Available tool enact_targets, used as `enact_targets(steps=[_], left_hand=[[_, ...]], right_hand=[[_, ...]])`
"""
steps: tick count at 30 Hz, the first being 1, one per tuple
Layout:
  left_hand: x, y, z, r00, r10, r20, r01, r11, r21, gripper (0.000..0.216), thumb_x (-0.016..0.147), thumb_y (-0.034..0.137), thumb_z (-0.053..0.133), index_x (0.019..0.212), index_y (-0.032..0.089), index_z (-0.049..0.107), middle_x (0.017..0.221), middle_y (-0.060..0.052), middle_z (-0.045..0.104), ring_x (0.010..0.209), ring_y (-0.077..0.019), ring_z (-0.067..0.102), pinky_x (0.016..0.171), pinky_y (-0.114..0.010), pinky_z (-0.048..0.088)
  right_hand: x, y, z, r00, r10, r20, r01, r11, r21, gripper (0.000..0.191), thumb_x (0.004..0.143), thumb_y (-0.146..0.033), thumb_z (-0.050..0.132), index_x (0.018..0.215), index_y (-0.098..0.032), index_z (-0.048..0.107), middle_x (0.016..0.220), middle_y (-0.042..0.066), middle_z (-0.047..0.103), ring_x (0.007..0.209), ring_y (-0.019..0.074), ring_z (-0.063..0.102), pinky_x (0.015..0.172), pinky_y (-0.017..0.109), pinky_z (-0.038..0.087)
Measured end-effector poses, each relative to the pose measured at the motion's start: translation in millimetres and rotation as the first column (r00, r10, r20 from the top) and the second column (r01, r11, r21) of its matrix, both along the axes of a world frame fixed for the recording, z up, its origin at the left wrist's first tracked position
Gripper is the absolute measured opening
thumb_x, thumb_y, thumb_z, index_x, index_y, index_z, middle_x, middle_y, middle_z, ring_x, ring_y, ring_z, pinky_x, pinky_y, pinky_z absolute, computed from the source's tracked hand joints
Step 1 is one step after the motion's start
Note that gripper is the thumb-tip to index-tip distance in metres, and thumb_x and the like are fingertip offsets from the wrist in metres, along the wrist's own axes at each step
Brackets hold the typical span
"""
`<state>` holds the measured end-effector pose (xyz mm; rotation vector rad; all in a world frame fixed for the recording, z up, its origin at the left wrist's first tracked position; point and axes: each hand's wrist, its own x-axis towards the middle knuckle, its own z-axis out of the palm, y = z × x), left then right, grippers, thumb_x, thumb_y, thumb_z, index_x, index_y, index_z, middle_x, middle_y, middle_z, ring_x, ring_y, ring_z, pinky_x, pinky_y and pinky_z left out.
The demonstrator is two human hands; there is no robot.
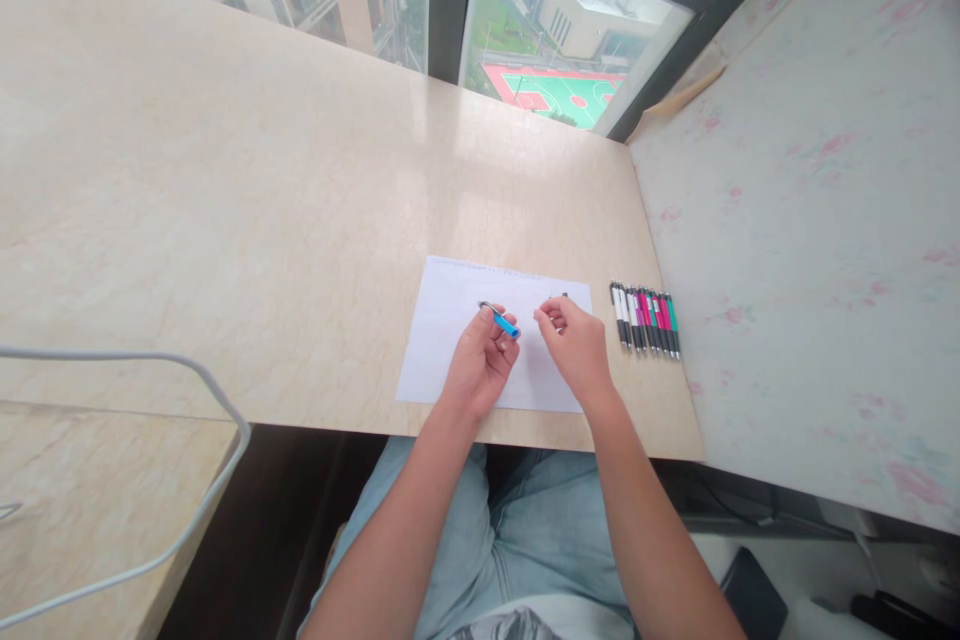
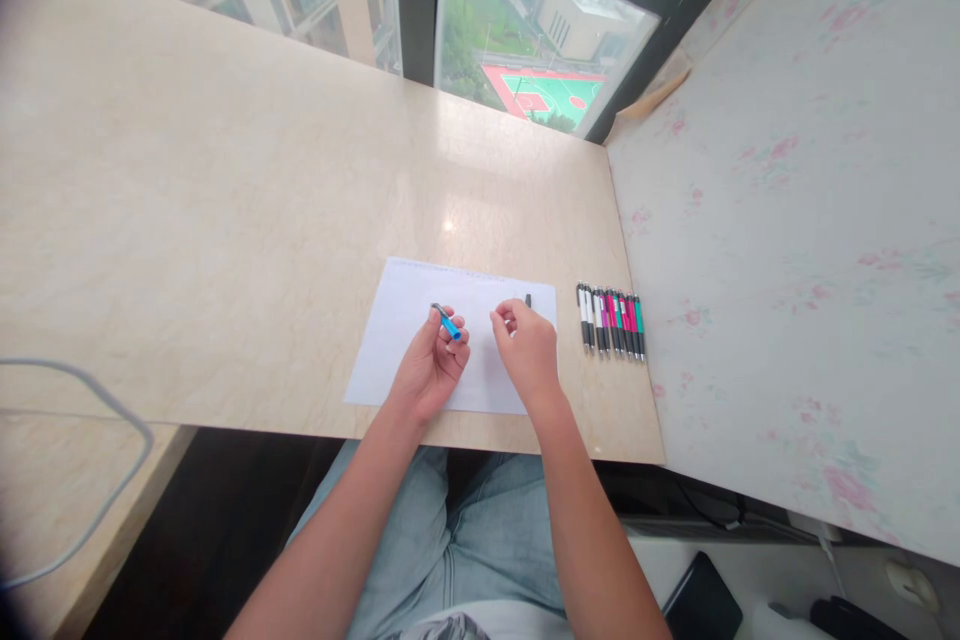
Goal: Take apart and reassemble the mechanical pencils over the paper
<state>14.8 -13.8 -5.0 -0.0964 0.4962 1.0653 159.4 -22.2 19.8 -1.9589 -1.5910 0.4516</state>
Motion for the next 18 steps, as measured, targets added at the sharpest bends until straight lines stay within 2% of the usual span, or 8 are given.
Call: enact_targets(steps=[3,7,13,18], left_hand=[[0,0,-0.8,1.0,-0.001,0.028,0.001,1.0,-0.004,0.013,0.089,0.026,0.07,0.091,0.014,0.064,0.079,-0.001,0.066,0.066,-0.0054,0.063,0.056,-0.011,0.05],[1,-1,-0.6,1.0,0.001,-0.012,0.0,0.999,0.042,0.013,0.085,0.022,0.074,0.088,0.013,0.066,0.083,-0.002,0.068,0.065,-0.0046,0.064,0.061,-0.012,0.054],[5,-5,1.0,0.994,-0.03,-0.105,0.042,0.994,0.106,0.015,0.082,0.016,0.077,0.094,0.011,0.069,0.088,-0.005,0.071,0.069,-0.0054,0.067,0.069,-0.014,0.056],[5,-5,0.9,0.99,-0.034,-0.137,0.052,0.99,0.128,0.019,0.079,0.012,0.078,0.095,0.012,0.07,0.093,-0.006,0.073,0.08,-0.0079,0.07,0.076,-0.015,0.056]], right_hand=[[-1,-16,-0.2,0.948,-0.049,-0.314,0.065,0.997,0.04,0.017,0.086,-0.036,0.066,0.088,-0.02,0.068,0.082,0.004,0.072,0.075,0.0183,0.067,0.071,0.032,0.054],[-8,-33,4.4,0.841,-0.074,-0.536,0.112,0.993,0.039,0.02,0.082,-0.038,0.071,0.091,-0.02,0.072,0.088,0.005,0.074,0.081,0.0195,0.069,0.077,0.035,0.057],[-16,-45,16.5,0.748,-0.102,-0.656,0.151,0.988,0.019,0.02,0.083,-0.035,0.072,0.096,-0.021,0.075,0.088,0.005,0.076,0.081,0.019,0.071,0.079,0.035,0.059],[-16,-49,21.2,0.777,-0.109,-0.62,0.167,0.985,0.036,0.021,0.084,-0.037,0.072,0.096,-0.02,0.076,0.087,0.005,0.077,0.074,0.0179,0.07,0.071,0.033,0.059]])
